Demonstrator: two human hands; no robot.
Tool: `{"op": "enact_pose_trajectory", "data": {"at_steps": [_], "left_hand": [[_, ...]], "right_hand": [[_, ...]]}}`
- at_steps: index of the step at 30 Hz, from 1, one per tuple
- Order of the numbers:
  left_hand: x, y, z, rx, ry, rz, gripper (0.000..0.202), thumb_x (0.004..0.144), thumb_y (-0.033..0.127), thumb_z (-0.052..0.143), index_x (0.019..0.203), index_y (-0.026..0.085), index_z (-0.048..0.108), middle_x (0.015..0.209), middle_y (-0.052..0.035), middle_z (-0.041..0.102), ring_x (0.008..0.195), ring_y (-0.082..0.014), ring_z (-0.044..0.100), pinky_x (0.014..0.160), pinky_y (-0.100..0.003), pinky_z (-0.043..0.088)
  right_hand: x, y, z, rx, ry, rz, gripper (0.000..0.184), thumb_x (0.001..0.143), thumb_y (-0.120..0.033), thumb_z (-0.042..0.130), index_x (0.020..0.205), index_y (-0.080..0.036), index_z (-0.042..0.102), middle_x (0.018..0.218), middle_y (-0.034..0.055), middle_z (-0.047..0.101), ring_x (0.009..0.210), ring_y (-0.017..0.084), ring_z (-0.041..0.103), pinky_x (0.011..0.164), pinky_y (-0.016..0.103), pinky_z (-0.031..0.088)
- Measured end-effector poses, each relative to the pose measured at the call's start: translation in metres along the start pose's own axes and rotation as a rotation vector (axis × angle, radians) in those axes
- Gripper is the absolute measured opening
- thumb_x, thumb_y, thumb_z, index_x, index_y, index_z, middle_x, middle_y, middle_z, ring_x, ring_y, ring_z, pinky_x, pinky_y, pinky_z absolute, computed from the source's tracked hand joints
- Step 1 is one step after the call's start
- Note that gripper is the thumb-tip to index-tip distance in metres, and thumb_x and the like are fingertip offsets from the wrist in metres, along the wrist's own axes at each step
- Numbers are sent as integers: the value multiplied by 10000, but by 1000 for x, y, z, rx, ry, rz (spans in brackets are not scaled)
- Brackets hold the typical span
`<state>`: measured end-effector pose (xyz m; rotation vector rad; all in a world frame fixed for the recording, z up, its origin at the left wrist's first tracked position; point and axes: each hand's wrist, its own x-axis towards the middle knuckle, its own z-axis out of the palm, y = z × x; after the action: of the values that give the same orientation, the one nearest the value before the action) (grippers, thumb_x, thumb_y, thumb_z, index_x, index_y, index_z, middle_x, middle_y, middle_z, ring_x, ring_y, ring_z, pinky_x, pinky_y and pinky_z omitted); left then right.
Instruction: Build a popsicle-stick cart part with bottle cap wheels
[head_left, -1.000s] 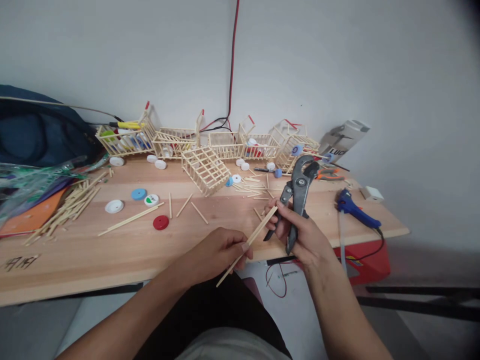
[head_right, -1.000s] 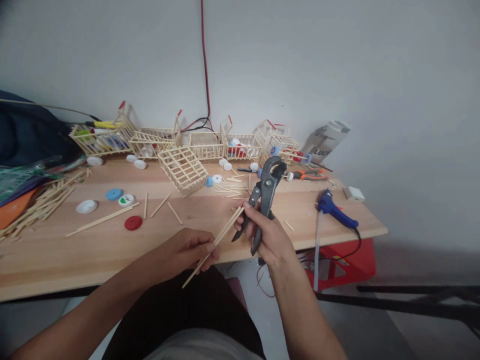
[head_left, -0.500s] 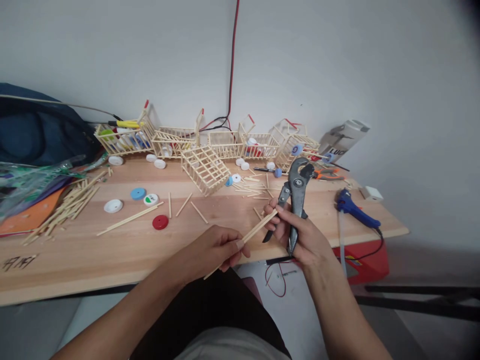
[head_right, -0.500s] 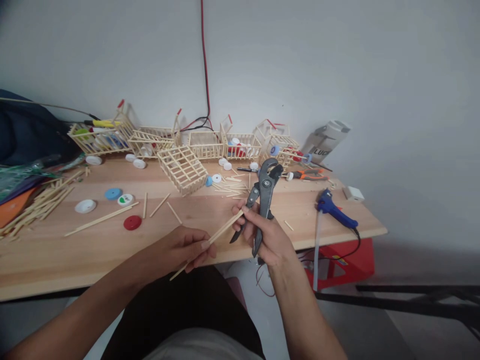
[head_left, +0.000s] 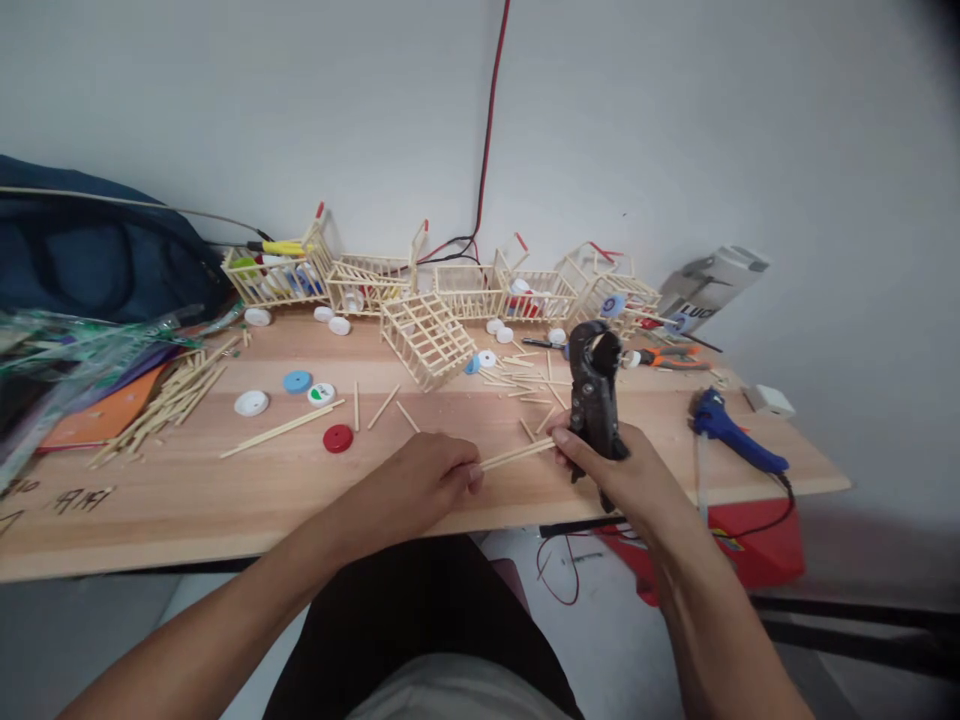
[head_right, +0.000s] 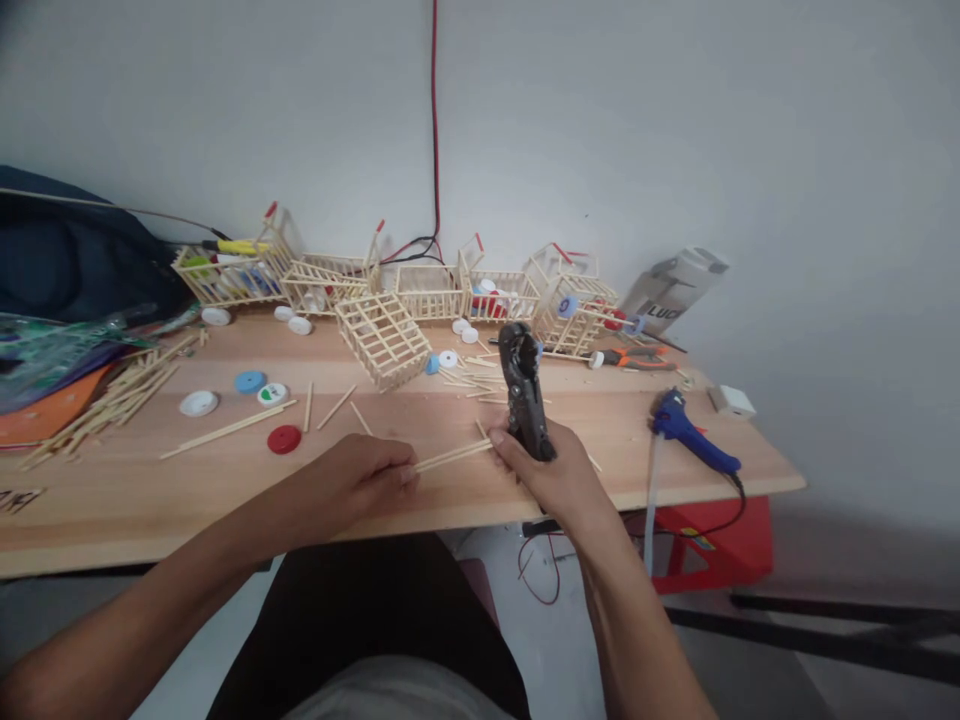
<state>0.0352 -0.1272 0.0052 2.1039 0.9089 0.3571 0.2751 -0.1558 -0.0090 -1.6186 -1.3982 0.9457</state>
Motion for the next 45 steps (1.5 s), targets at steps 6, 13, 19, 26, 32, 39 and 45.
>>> {"op": "enact_pose_trajectory", "data": {"at_steps": [6, 13, 19, 26, 32, 39, 45], "left_hand": [[1, -4, -3, 93, 3, 10, 246, 885, 155, 427, 677, 158, 557, 653, 13, 571, 673, -122, 521, 652, -238, 338], [-13, -8, -27, 46, 367, -75, 236, 798, 296, 640, 1008, 200, 686, 909, -17, 690, 796, -155, 591, 729, -264, 418], [-28, -13, -6, -606, 1113, -223, 271, 752, 315, 705, 1001, 206, 694, 755, 27, 624, 639, -83, 516, 626, -204, 417], [17, 8, 57, -1288, 743, -134, 307, 774, 313, 696, 1039, 158, 697, 954, -57, 680, 691, -80, 528, 681, -224, 435], [25, 9, 51, -1270, 805, -23, 254, 863, 370, 588, 877, 133, 677, 814, -41, 665, 633, -73, 463, 627, -215, 384], [12, -6, 22, -1080, 532, -39, 297, 836, 400, 596, 744, 118, 614, 678, -22, 601, 533, -69, 425, 526, -215, 312], [-7, -10, -3, -949, 121, -85, 373, 820, 466, 609, 707, 110, 616, 634, -17, 566, 527, -69, 378, 505, -213, 248]], "right_hand": [[0, 9, 2, -79, -51, -20, 364, 766, -522, 650, 730, -161, 620, 629, 20, 616, 591, 147, 563, 580, 259, 455], [-1, 14, 0, 102, 216, 62, 392, 661, -505, 755, 796, -153, 647, 624, 13, 598, 583, 145, 554, 545, 258, 464], [0, 20, 10, 543, 301, 89, 373, 590, -420, 843, 764, -164, 636, 626, -5, 577, 584, 128, 547, 537, 252, 475], [-17, 17, 58, 643, 305, 115, 308, 659, -398, 811, 710, -175, 606, 611, -17, 572, 544, 116, 529, 525, 256, 455], [-32, 9, 80, 656, 283, 103, 294, 705, -403, 778, 689, -178, 590, 599, -21, 545, 557, 112, 511, 538, 242, 449], [-45, 3, 59, 538, -125, 252, 385, 747, -537, 696, 834, -164, 651, 703, 42, 631, 626, 171, 579, 596, 294, 488], [-33, -5, 19, 194, -475, 108, 500, 841, -637, 501, 853, -162, 656, 792, 73, 630, 737, 202, 591, 701, 327, 490]]}}
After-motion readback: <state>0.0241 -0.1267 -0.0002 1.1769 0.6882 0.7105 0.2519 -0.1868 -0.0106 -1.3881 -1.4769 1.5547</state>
